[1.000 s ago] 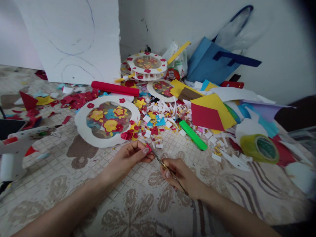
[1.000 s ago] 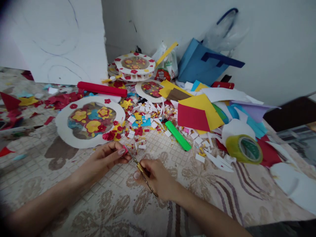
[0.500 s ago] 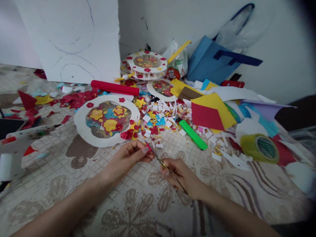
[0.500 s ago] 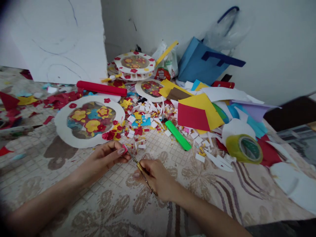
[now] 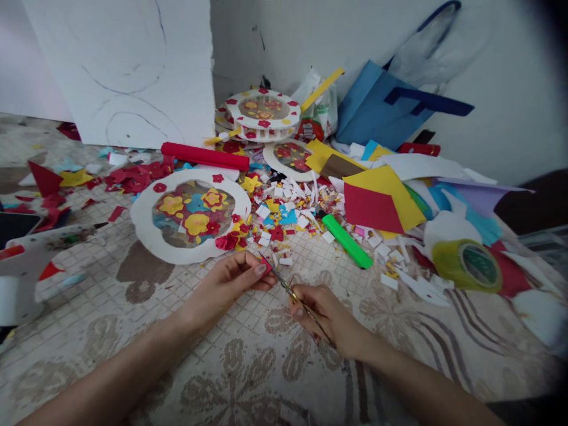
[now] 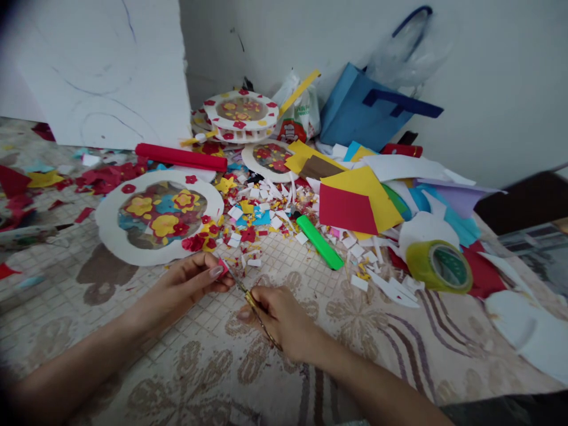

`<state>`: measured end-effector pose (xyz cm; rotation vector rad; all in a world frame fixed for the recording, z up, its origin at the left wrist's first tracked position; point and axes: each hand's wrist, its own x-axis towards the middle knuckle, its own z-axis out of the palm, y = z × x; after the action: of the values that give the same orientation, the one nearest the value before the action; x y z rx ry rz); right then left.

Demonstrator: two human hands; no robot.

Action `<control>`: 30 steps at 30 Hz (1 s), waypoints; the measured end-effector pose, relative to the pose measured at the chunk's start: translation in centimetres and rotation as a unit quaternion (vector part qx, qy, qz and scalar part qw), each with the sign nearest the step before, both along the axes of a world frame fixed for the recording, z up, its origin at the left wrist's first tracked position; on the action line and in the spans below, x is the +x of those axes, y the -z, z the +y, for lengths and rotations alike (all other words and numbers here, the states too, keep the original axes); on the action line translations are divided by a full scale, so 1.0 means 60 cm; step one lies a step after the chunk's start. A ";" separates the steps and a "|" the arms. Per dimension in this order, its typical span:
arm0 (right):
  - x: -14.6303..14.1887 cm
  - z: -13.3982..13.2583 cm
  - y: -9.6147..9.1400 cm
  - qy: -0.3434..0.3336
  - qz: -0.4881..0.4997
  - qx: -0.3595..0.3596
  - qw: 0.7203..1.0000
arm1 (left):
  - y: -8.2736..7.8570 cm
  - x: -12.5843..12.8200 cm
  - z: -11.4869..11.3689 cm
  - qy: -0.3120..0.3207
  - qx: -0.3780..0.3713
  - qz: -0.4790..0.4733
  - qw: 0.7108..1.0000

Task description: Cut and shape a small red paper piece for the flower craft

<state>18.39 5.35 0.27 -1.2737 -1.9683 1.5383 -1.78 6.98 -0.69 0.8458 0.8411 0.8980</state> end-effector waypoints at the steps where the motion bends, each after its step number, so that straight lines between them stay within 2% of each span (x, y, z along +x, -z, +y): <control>1: 0.000 0.000 0.001 0.001 0.001 -0.002 1.000 | 0.000 0.000 0.000 0.002 0.001 0.000 1.000; 5: 0.001 -0.002 0.007 0.017 0.016 -0.017 1.000 | -0.001 0.000 0.000 -0.007 0.000 0.002 1.000; 12: -0.001 0.000 0.017 0.089 0.111 -0.130 0.981 | 0.001 0.002 -0.001 -0.019 -0.010 0.021 1.000; 21: -0.001 0.004 0.008 0.081 0.140 -0.141 0.977 | 0.001 0.003 -0.001 -0.020 -0.079 -0.017 0.997; 30: -0.005 0.005 0.001 0.095 0.110 -0.137 0.980 | -0.001 0.002 -0.003 -0.001 -0.087 -0.018 0.996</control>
<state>18.10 5.64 0.19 -1.2867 -1.4926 1.8092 -1.67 6.82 -0.64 0.6764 0.8748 0.8264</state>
